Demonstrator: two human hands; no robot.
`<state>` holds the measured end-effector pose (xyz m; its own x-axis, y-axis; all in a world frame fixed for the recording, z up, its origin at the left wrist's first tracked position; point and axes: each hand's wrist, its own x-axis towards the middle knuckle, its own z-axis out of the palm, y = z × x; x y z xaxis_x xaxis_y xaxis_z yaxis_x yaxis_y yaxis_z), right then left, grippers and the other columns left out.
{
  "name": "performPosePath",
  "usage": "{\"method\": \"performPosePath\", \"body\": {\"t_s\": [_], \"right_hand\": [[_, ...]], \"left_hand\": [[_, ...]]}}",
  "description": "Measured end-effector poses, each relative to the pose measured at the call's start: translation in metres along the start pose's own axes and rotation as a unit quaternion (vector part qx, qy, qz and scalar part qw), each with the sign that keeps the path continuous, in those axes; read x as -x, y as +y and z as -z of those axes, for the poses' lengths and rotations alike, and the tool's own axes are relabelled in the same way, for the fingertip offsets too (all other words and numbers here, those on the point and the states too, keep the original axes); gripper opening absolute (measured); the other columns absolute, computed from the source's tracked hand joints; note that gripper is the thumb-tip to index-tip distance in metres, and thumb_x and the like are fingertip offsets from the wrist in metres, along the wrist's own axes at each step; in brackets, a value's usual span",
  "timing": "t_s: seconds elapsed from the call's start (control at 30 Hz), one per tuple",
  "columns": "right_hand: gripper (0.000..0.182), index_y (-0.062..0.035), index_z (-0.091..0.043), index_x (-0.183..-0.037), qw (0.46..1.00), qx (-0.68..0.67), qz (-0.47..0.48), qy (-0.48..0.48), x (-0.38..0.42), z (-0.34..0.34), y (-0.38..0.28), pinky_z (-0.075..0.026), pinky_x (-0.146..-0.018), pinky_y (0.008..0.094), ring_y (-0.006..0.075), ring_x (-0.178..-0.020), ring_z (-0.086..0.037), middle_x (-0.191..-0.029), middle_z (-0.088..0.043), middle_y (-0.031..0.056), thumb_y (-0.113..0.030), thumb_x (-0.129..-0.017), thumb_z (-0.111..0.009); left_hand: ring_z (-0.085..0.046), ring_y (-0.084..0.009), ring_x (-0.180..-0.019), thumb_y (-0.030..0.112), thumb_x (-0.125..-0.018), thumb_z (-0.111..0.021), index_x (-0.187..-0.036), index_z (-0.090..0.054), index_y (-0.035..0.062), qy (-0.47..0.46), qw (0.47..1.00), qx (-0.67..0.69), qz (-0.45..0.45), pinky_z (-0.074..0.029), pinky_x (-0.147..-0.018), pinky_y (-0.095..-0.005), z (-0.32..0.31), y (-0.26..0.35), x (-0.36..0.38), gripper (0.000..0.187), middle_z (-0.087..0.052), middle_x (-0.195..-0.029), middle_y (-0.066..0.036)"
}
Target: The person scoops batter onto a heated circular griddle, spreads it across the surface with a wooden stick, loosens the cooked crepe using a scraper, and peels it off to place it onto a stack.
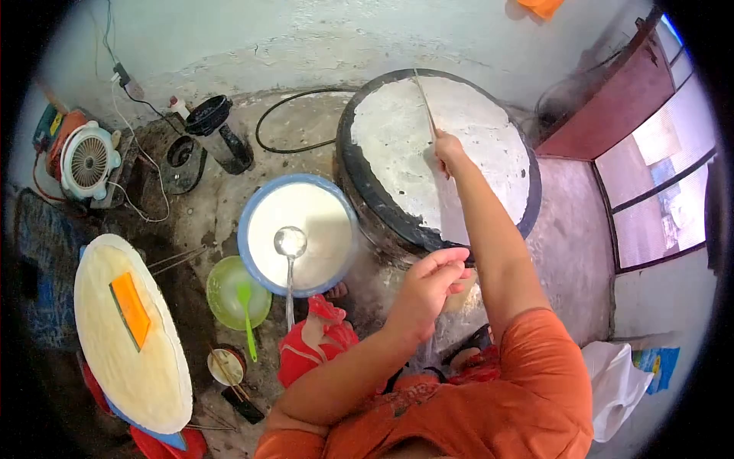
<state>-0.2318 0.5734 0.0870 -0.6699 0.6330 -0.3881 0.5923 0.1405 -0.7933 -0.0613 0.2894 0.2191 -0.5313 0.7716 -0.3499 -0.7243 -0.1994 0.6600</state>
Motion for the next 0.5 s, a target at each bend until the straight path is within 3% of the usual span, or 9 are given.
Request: {"method": "performPosePath", "body": {"t_s": [0.03,0.07,0.1,0.23,0.3,0.33,0.43,0.47,0.5], "right_hand": [[0.033,-0.0008,-0.055,-0.106,0.980,0.180,0.069,0.048,-0.006,-0.004,-0.003,-0.048,-0.059,0.0390,0.0273,-0.070,-0.061,-0.084,-0.061,0.0155,-0.017,-0.082,-0.041],[0.035,-0.0001,-0.054,-0.108,0.921,0.353,0.135,0.095,-0.009,-0.009,-0.004,-0.049,-0.068,0.0399,0.0298,-0.080,-0.062,-0.091,-0.063,0.0173,-0.017,-0.079,-0.046],[0.035,-0.0005,-0.059,-0.102,0.932,0.349,0.076,0.069,0.025,-0.012,-0.032,-0.044,-0.083,0.0388,0.0340,-0.098,-0.056,-0.106,-0.057,0.0222,-0.023,-0.083,-0.041],[0.035,0.0003,-0.059,-0.102,0.934,0.339,0.088,0.075,0.036,-0.017,-0.037,-0.045,-0.082,0.0402,0.0346,-0.098,-0.056,-0.102,-0.059,0.0223,-0.023,-0.083,-0.040],[0.037,-0.0029,-0.057,-0.110,0.899,0.408,0.140,0.080,0.032,-0.013,-0.026,-0.049,-0.069,0.0379,0.0309,-0.081,-0.062,-0.089,-0.062,0.0181,-0.023,-0.083,-0.041],[0.037,-0.0029,-0.057,-0.110,0.898,0.408,0.141,0.083,0.036,-0.008,-0.023,-0.049,-0.069,0.0379,0.0309,-0.081,-0.062,-0.089,-0.062,0.0181,-0.023,-0.083,-0.041],[0.037,-0.0110,-0.051,-0.119,0.989,0.120,0.083,0.008,0.067,-0.001,0.000,-0.047,-0.054,0.0354,0.0229,-0.060,-0.059,-0.074,-0.061,0.0128,-0.020,-0.085,-0.043],[0.037,-0.0115,-0.049,-0.122,0.997,0.022,0.064,-0.030,0.083,-0.004,0.009,-0.046,-0.047,0.0325,0.0184,-0.051,-0.056,-0.066,-0.059,0.0095,-0.021,-0.088,-0.040],[0.037,-0.0125,-0.045,-0.126,0.992,-0.002,0.106,-0.065,0.110,-0.012,0.016,-0.043,-0.044,0.0278,0.0139,-0.049,-0.051,-0.065,-0.055,0.0062,-0.020,-0.090,-0.038]], "left_hand": [[-0.053,-0.0186,-0.097,0.016,-0.086,-0.047,-0.112,-0.051,-0.0043,0.001,1.000,0.000,0.000,-0.042,-0.082,-0.0302,0.000,0.002,0.000,0.033,-0.054,-0.109,-0.010],[-0.053,-0.0184,-0.097,0.016,-0.086,-0.047,-0.113,-0.051,-0.0043,0.008,1.000,-0.002,0.002,-0.042,-0.082,-0.0302,-0.001,0.003,0.001,0.033,-0.054,-0.109,-0.010],[-0.053,-0.0183,-0.097,0.016,-0.087,-0.047,-0.113,-0.051,-0.0043,0.017,1.000,-0.003,0.006,-0.042,-0.082,-0.0301,-0.001,0.004,0.001,0.033,-0.054,-0.109,-0.010],[-0.054,-0.0183,-0.097,0.015,-0.086,-0.047,-0.113,-0.051,-0.0041,0.018,1.000,0.000,0.002,-0.042,-0.082,-0.0298,0.000,0.005,0.001,0.033,-0.055,-0.109,-0.010],[-0.054,-0.0182,-0.096,0.014,-0.086,-0.048,-0.112,-0.052,-0.0038,0.020,1.000,0.018,0.005,-0.043,-0.081,-0.0294,0.000,0.004,0.000,0.032,-0.055,-0.109,-0.010],[-0.054,-0.0182,-0.096,0.014,-0.086,-0.048,-0.112,-0.052,-0.0038,0.017,1.000,0.018,0.005,-0.043,-0.081,-0.0294,0.000,0.004,0.000,0.032,-0.055,-0.109,-0.010],[-0.054,-0.0180,-0.095,0.013,-0.085,-0.049,-0.111,-0.053,-0.0034,0.013,0.999,0.036,0.005,-0.043,-0.081,-0.0293,0.000,0.004,0.003,0.031,-0.056,-0.108,-0.010],[-0.055,-0.0173,-0.094,0.014,-0.085,-0.050,-0.111,-0.053,-0.0034,0.008,0.999,0.035,0.006,-0.043,-0.080,-0.0288,0.000,0.004,0.003,0.031,-0.056,-0.108,-0.009],[-0.055,-0.0167,-0.094,0.014,-0.085,-0.050,-0.111,-0.053,-0.0033,0.007,0.999,0.035,0.006,-0.043,-0.079,-0.0283,0.000,0.003,0.004,0.031,-0.056,-0.107,-0.009]]}}
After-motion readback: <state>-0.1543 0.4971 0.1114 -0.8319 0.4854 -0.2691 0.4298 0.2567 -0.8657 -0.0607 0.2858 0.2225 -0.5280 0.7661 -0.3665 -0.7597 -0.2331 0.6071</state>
